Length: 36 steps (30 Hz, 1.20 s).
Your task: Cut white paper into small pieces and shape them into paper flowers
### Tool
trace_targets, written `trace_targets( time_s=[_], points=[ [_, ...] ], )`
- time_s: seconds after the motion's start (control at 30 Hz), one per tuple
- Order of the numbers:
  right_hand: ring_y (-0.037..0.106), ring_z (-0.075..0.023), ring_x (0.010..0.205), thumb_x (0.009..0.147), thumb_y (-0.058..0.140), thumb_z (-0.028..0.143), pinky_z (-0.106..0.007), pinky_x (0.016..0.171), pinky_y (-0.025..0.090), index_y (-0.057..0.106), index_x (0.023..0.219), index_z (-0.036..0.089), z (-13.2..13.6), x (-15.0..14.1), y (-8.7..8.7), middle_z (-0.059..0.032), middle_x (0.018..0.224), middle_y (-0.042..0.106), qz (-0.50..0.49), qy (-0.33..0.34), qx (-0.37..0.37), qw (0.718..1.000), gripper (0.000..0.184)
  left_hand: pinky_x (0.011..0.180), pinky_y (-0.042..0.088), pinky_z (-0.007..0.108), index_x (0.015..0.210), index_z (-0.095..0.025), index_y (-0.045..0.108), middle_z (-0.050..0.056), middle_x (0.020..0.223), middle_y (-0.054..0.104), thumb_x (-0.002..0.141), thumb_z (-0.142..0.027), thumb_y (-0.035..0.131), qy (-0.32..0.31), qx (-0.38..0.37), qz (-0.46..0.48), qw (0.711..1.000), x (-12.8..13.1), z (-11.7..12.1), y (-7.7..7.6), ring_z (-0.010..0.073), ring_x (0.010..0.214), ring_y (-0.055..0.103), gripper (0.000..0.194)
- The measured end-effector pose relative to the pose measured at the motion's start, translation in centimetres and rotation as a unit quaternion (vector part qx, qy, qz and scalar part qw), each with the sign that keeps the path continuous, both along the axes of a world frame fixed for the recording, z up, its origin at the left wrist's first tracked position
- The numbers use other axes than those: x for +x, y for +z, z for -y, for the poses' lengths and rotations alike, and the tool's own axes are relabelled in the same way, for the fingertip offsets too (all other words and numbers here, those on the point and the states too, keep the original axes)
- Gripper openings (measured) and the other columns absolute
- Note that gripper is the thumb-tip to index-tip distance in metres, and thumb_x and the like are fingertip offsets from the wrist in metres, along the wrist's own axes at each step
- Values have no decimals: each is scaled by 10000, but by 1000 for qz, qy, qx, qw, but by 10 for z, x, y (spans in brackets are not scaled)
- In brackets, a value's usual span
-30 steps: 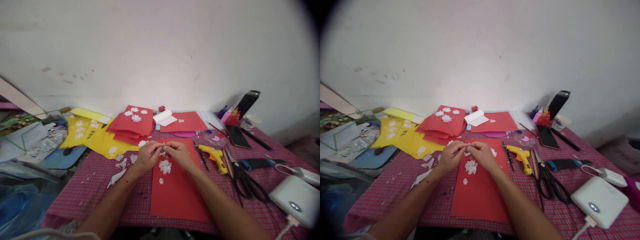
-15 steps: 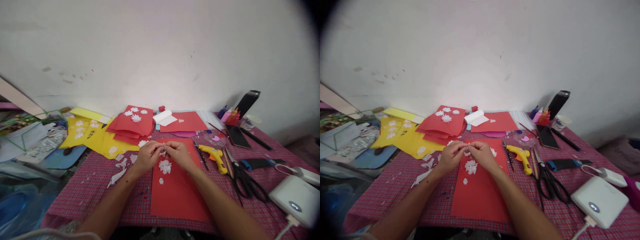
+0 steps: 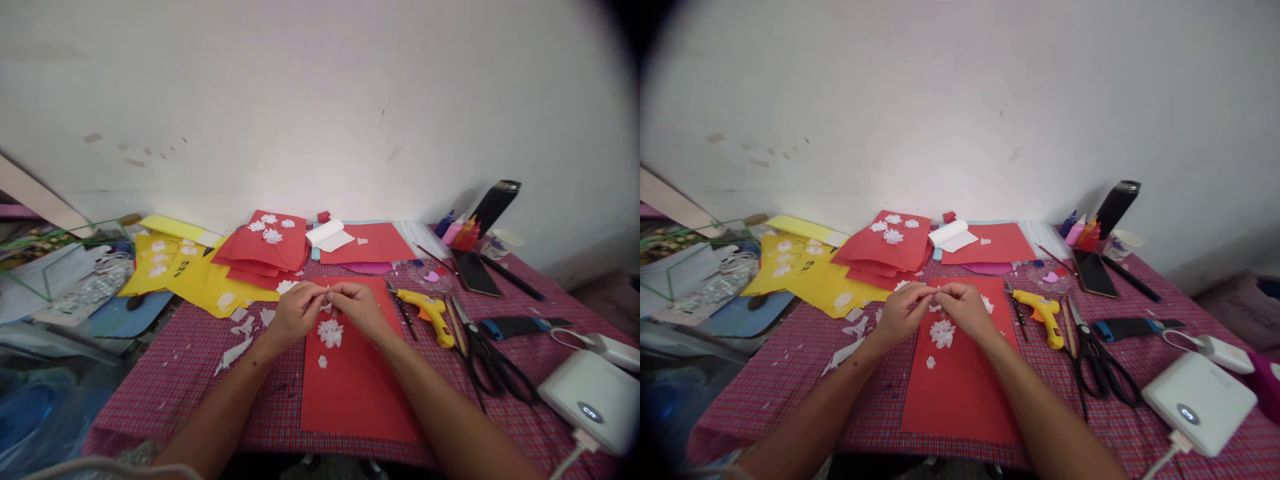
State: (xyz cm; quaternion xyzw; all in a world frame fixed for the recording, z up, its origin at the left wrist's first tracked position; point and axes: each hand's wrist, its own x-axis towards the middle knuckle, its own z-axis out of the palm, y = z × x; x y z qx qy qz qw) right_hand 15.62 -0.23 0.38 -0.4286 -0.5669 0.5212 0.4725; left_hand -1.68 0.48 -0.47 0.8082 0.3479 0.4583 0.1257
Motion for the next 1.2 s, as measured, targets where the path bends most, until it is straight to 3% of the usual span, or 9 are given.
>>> trace_targets(
  time_s=[0.33, 0.63, 0.87, 1.2],
  points=[
    [546, -113, 519, 794, 633, 315, -218, 498, 412, 680, 713, 167, -1, -1, -1, 7, 609, 636, 16, -11, -5, 1000, 175, 776, 486, 303, 988, -210, 687, 54, 928, 714, 912, -182, 550, -2, -14, 16, 1000, 1, -1, 1, 161, 847, 638, 159],
    [544, -115, 523, 832, 623, 365, -222, 497, 418, 710, 738, 161, -1, 0, 0, -5, 627, 638, 11, -9, -1, 1000, 240, 710, 483, 247, 898, -190, 657, 25, 831, 694, 888, -233, 579, 24, -152, 93, 984, 1, 3, 0, 134, 745, 634, 89],
    [532, -118, 545, 853, 610, 361, -222, 506, 393, 702, 752, 178, 0, -2, -2, 10, 609, 617, 30, -25, 29, 999, 228, 784, 480, 269, 920, -201, 698, 41, 898, 716, 853, -210, 608, 15, -142, 90, 986, 2, 3, 3, 158, 822, 646, 113],
    [545, -128, 594, 852, 589, 325, -232, 543, 385, 669, 709, 183, -1, -5, -7, 10, 653, 631, 90, -39, 76, 992, 217, 718, 445, 261, 824, -187, 674, 33, 799, 689, 871, -222, 573, 47, -113, 59, 991, 2, 3, 4, 148, 743, 612, 117]
  ],
)
